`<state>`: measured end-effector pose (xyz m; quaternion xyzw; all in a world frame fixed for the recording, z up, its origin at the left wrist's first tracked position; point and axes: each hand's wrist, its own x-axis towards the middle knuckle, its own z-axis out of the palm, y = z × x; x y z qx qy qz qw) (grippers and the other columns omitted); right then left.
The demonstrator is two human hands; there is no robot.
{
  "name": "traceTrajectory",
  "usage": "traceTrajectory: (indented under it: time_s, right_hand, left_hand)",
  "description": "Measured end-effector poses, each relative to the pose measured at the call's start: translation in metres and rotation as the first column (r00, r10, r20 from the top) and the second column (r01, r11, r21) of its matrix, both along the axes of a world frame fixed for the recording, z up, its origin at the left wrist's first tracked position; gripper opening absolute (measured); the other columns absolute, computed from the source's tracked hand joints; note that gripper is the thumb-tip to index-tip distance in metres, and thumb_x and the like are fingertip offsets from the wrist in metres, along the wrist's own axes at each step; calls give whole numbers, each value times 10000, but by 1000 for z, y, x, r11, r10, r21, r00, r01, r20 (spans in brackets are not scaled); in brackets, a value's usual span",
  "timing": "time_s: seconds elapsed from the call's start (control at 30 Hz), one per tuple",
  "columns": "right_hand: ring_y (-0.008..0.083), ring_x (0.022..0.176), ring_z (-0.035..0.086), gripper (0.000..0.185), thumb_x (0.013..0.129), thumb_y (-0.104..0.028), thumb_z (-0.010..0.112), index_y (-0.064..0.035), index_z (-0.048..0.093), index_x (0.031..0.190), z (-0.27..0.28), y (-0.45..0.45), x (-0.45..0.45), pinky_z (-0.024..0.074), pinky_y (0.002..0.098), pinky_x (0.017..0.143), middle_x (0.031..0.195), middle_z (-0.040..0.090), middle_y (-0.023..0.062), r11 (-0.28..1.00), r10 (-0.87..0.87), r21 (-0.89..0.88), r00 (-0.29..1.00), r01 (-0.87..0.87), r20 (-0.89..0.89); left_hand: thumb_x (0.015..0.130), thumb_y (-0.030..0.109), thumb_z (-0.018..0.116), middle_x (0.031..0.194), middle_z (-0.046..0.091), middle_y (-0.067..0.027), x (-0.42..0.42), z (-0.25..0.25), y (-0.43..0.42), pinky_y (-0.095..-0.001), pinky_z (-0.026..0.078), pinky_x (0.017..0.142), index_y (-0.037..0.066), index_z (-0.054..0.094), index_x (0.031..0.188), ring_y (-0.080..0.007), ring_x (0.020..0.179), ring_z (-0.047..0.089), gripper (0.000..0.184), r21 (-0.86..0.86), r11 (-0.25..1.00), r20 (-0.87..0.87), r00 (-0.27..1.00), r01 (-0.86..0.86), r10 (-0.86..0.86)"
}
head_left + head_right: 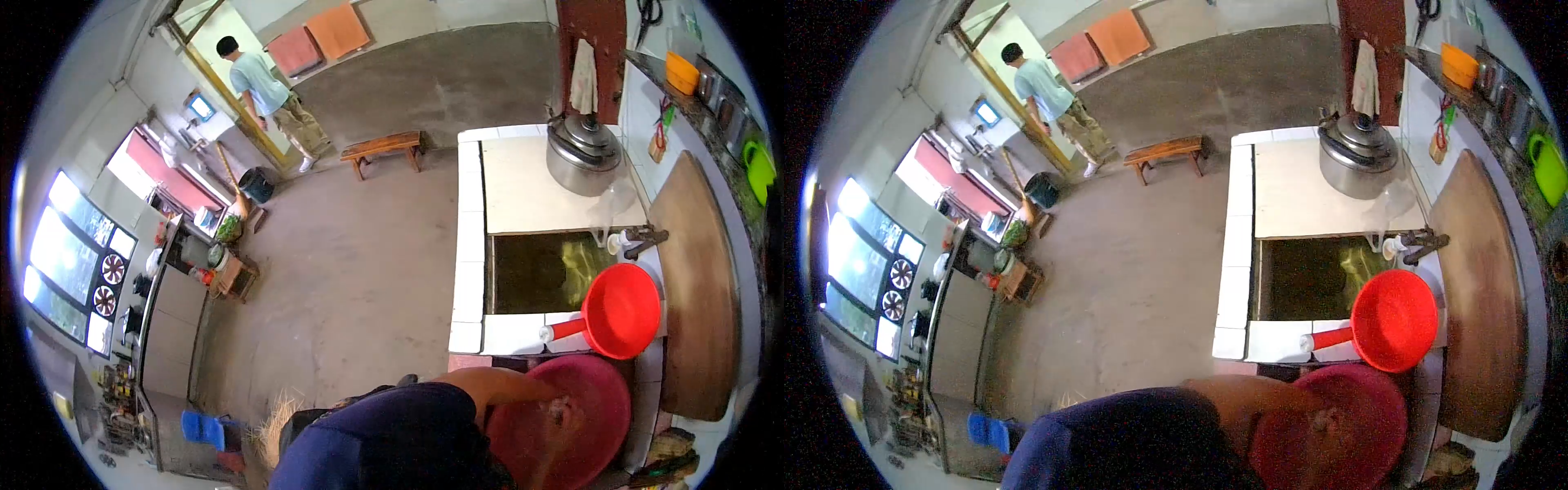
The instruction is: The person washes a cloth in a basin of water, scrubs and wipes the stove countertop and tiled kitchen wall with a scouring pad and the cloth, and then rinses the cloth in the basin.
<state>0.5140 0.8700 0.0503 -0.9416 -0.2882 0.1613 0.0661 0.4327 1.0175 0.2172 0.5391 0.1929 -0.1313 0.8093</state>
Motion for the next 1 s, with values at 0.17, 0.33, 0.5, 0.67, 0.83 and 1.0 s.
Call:
traceTrajectory:
  time_s: [0.17, 0.33, 0.5, 0.67, 0.83, 1.0]
  right_hand:
    - [308, 1126, 507, 569, 866, -459, 517, -66, 494, 1277, 1, -1, -2, 392, 461, 977, 1266, 507, 183, 1000, 11, 19, 999, -10, -34]
    - [302, 1117, 513, 567, 866, -460, 519, -63, 495, 1271, 1, -8, 0, 394, 460, 977, 1258, 513, 178, 999, 13, 51, 998, -10, -57]
    - [296, 1107, 518, 565, 866, -460, 522, -61, 496, 1265, 4, -12, 1, 396, 459, 977, 1250, 519, 174, 998, 15, 66, 996, -9, -86]
    - [289, 1097, 523, 563, 866, -461, 525, -59, 497, 1260, 9, -16, 3, 398, 458, 977, 1241, 525, 170, 996, -2, 92, 992, 14, -122]
    - [283, 1087, 529, 562, 866, -461, 527, -56, 498, 1254, 14, -22, 1, 400, 457, 977, 1233, 532, 165, 983, 9, 180, 978, 30, -209]
    - [276, 1077, 534, 560, 866, -462, 530, -54, 499, 1248, 37, -26, -9, 402, 455, 977, 1225, 538, 161, 890, 48, 404, 840, 210, -541]
  left_hand:
    - [784, 137, 622, 787, 623, -108, 38, -7, -50, -360, 499, 599, 61, 640, 1008, -236, 690, 590, 236, 345, 937, 306, 936, 59, -172]
    - [782, 137, 620, 802, 624, -111, 70, -13, -96, -371, 496, 630, 61, 637, 1021, -240, 706, 591, 252, 509, 861, 515, 799, 7, -311]
    - [779, 136, 617, 817, 626, -114, 48, -38, -83, -381, 493, 661, 61, 635, 1035, -244, 722, 592, 268, 627, 777, 467, 772, 55, -431]
    - [776, 135, 615, 832, 627, -117, 7, -109, -41, -392, 490, 692, 60, 633, 1049, -248, 738, 593, 283, 810, 572, 297, 751, 129, -590]
    - [773, 134, 613, 847, 629, -120, -11, -133, -28, -402, 487, 723, 60, 631, 1062, -252, 754, 594, 299, 902, 421, 241, 702, 93, -670]
    - [771, 134, 610, 862, 630, -123, -8, -142, -26, -413, 484, 755, 60, 629, 1076, -255, 770, 595, 315, 931, 365, 260, 665, 21, -700]
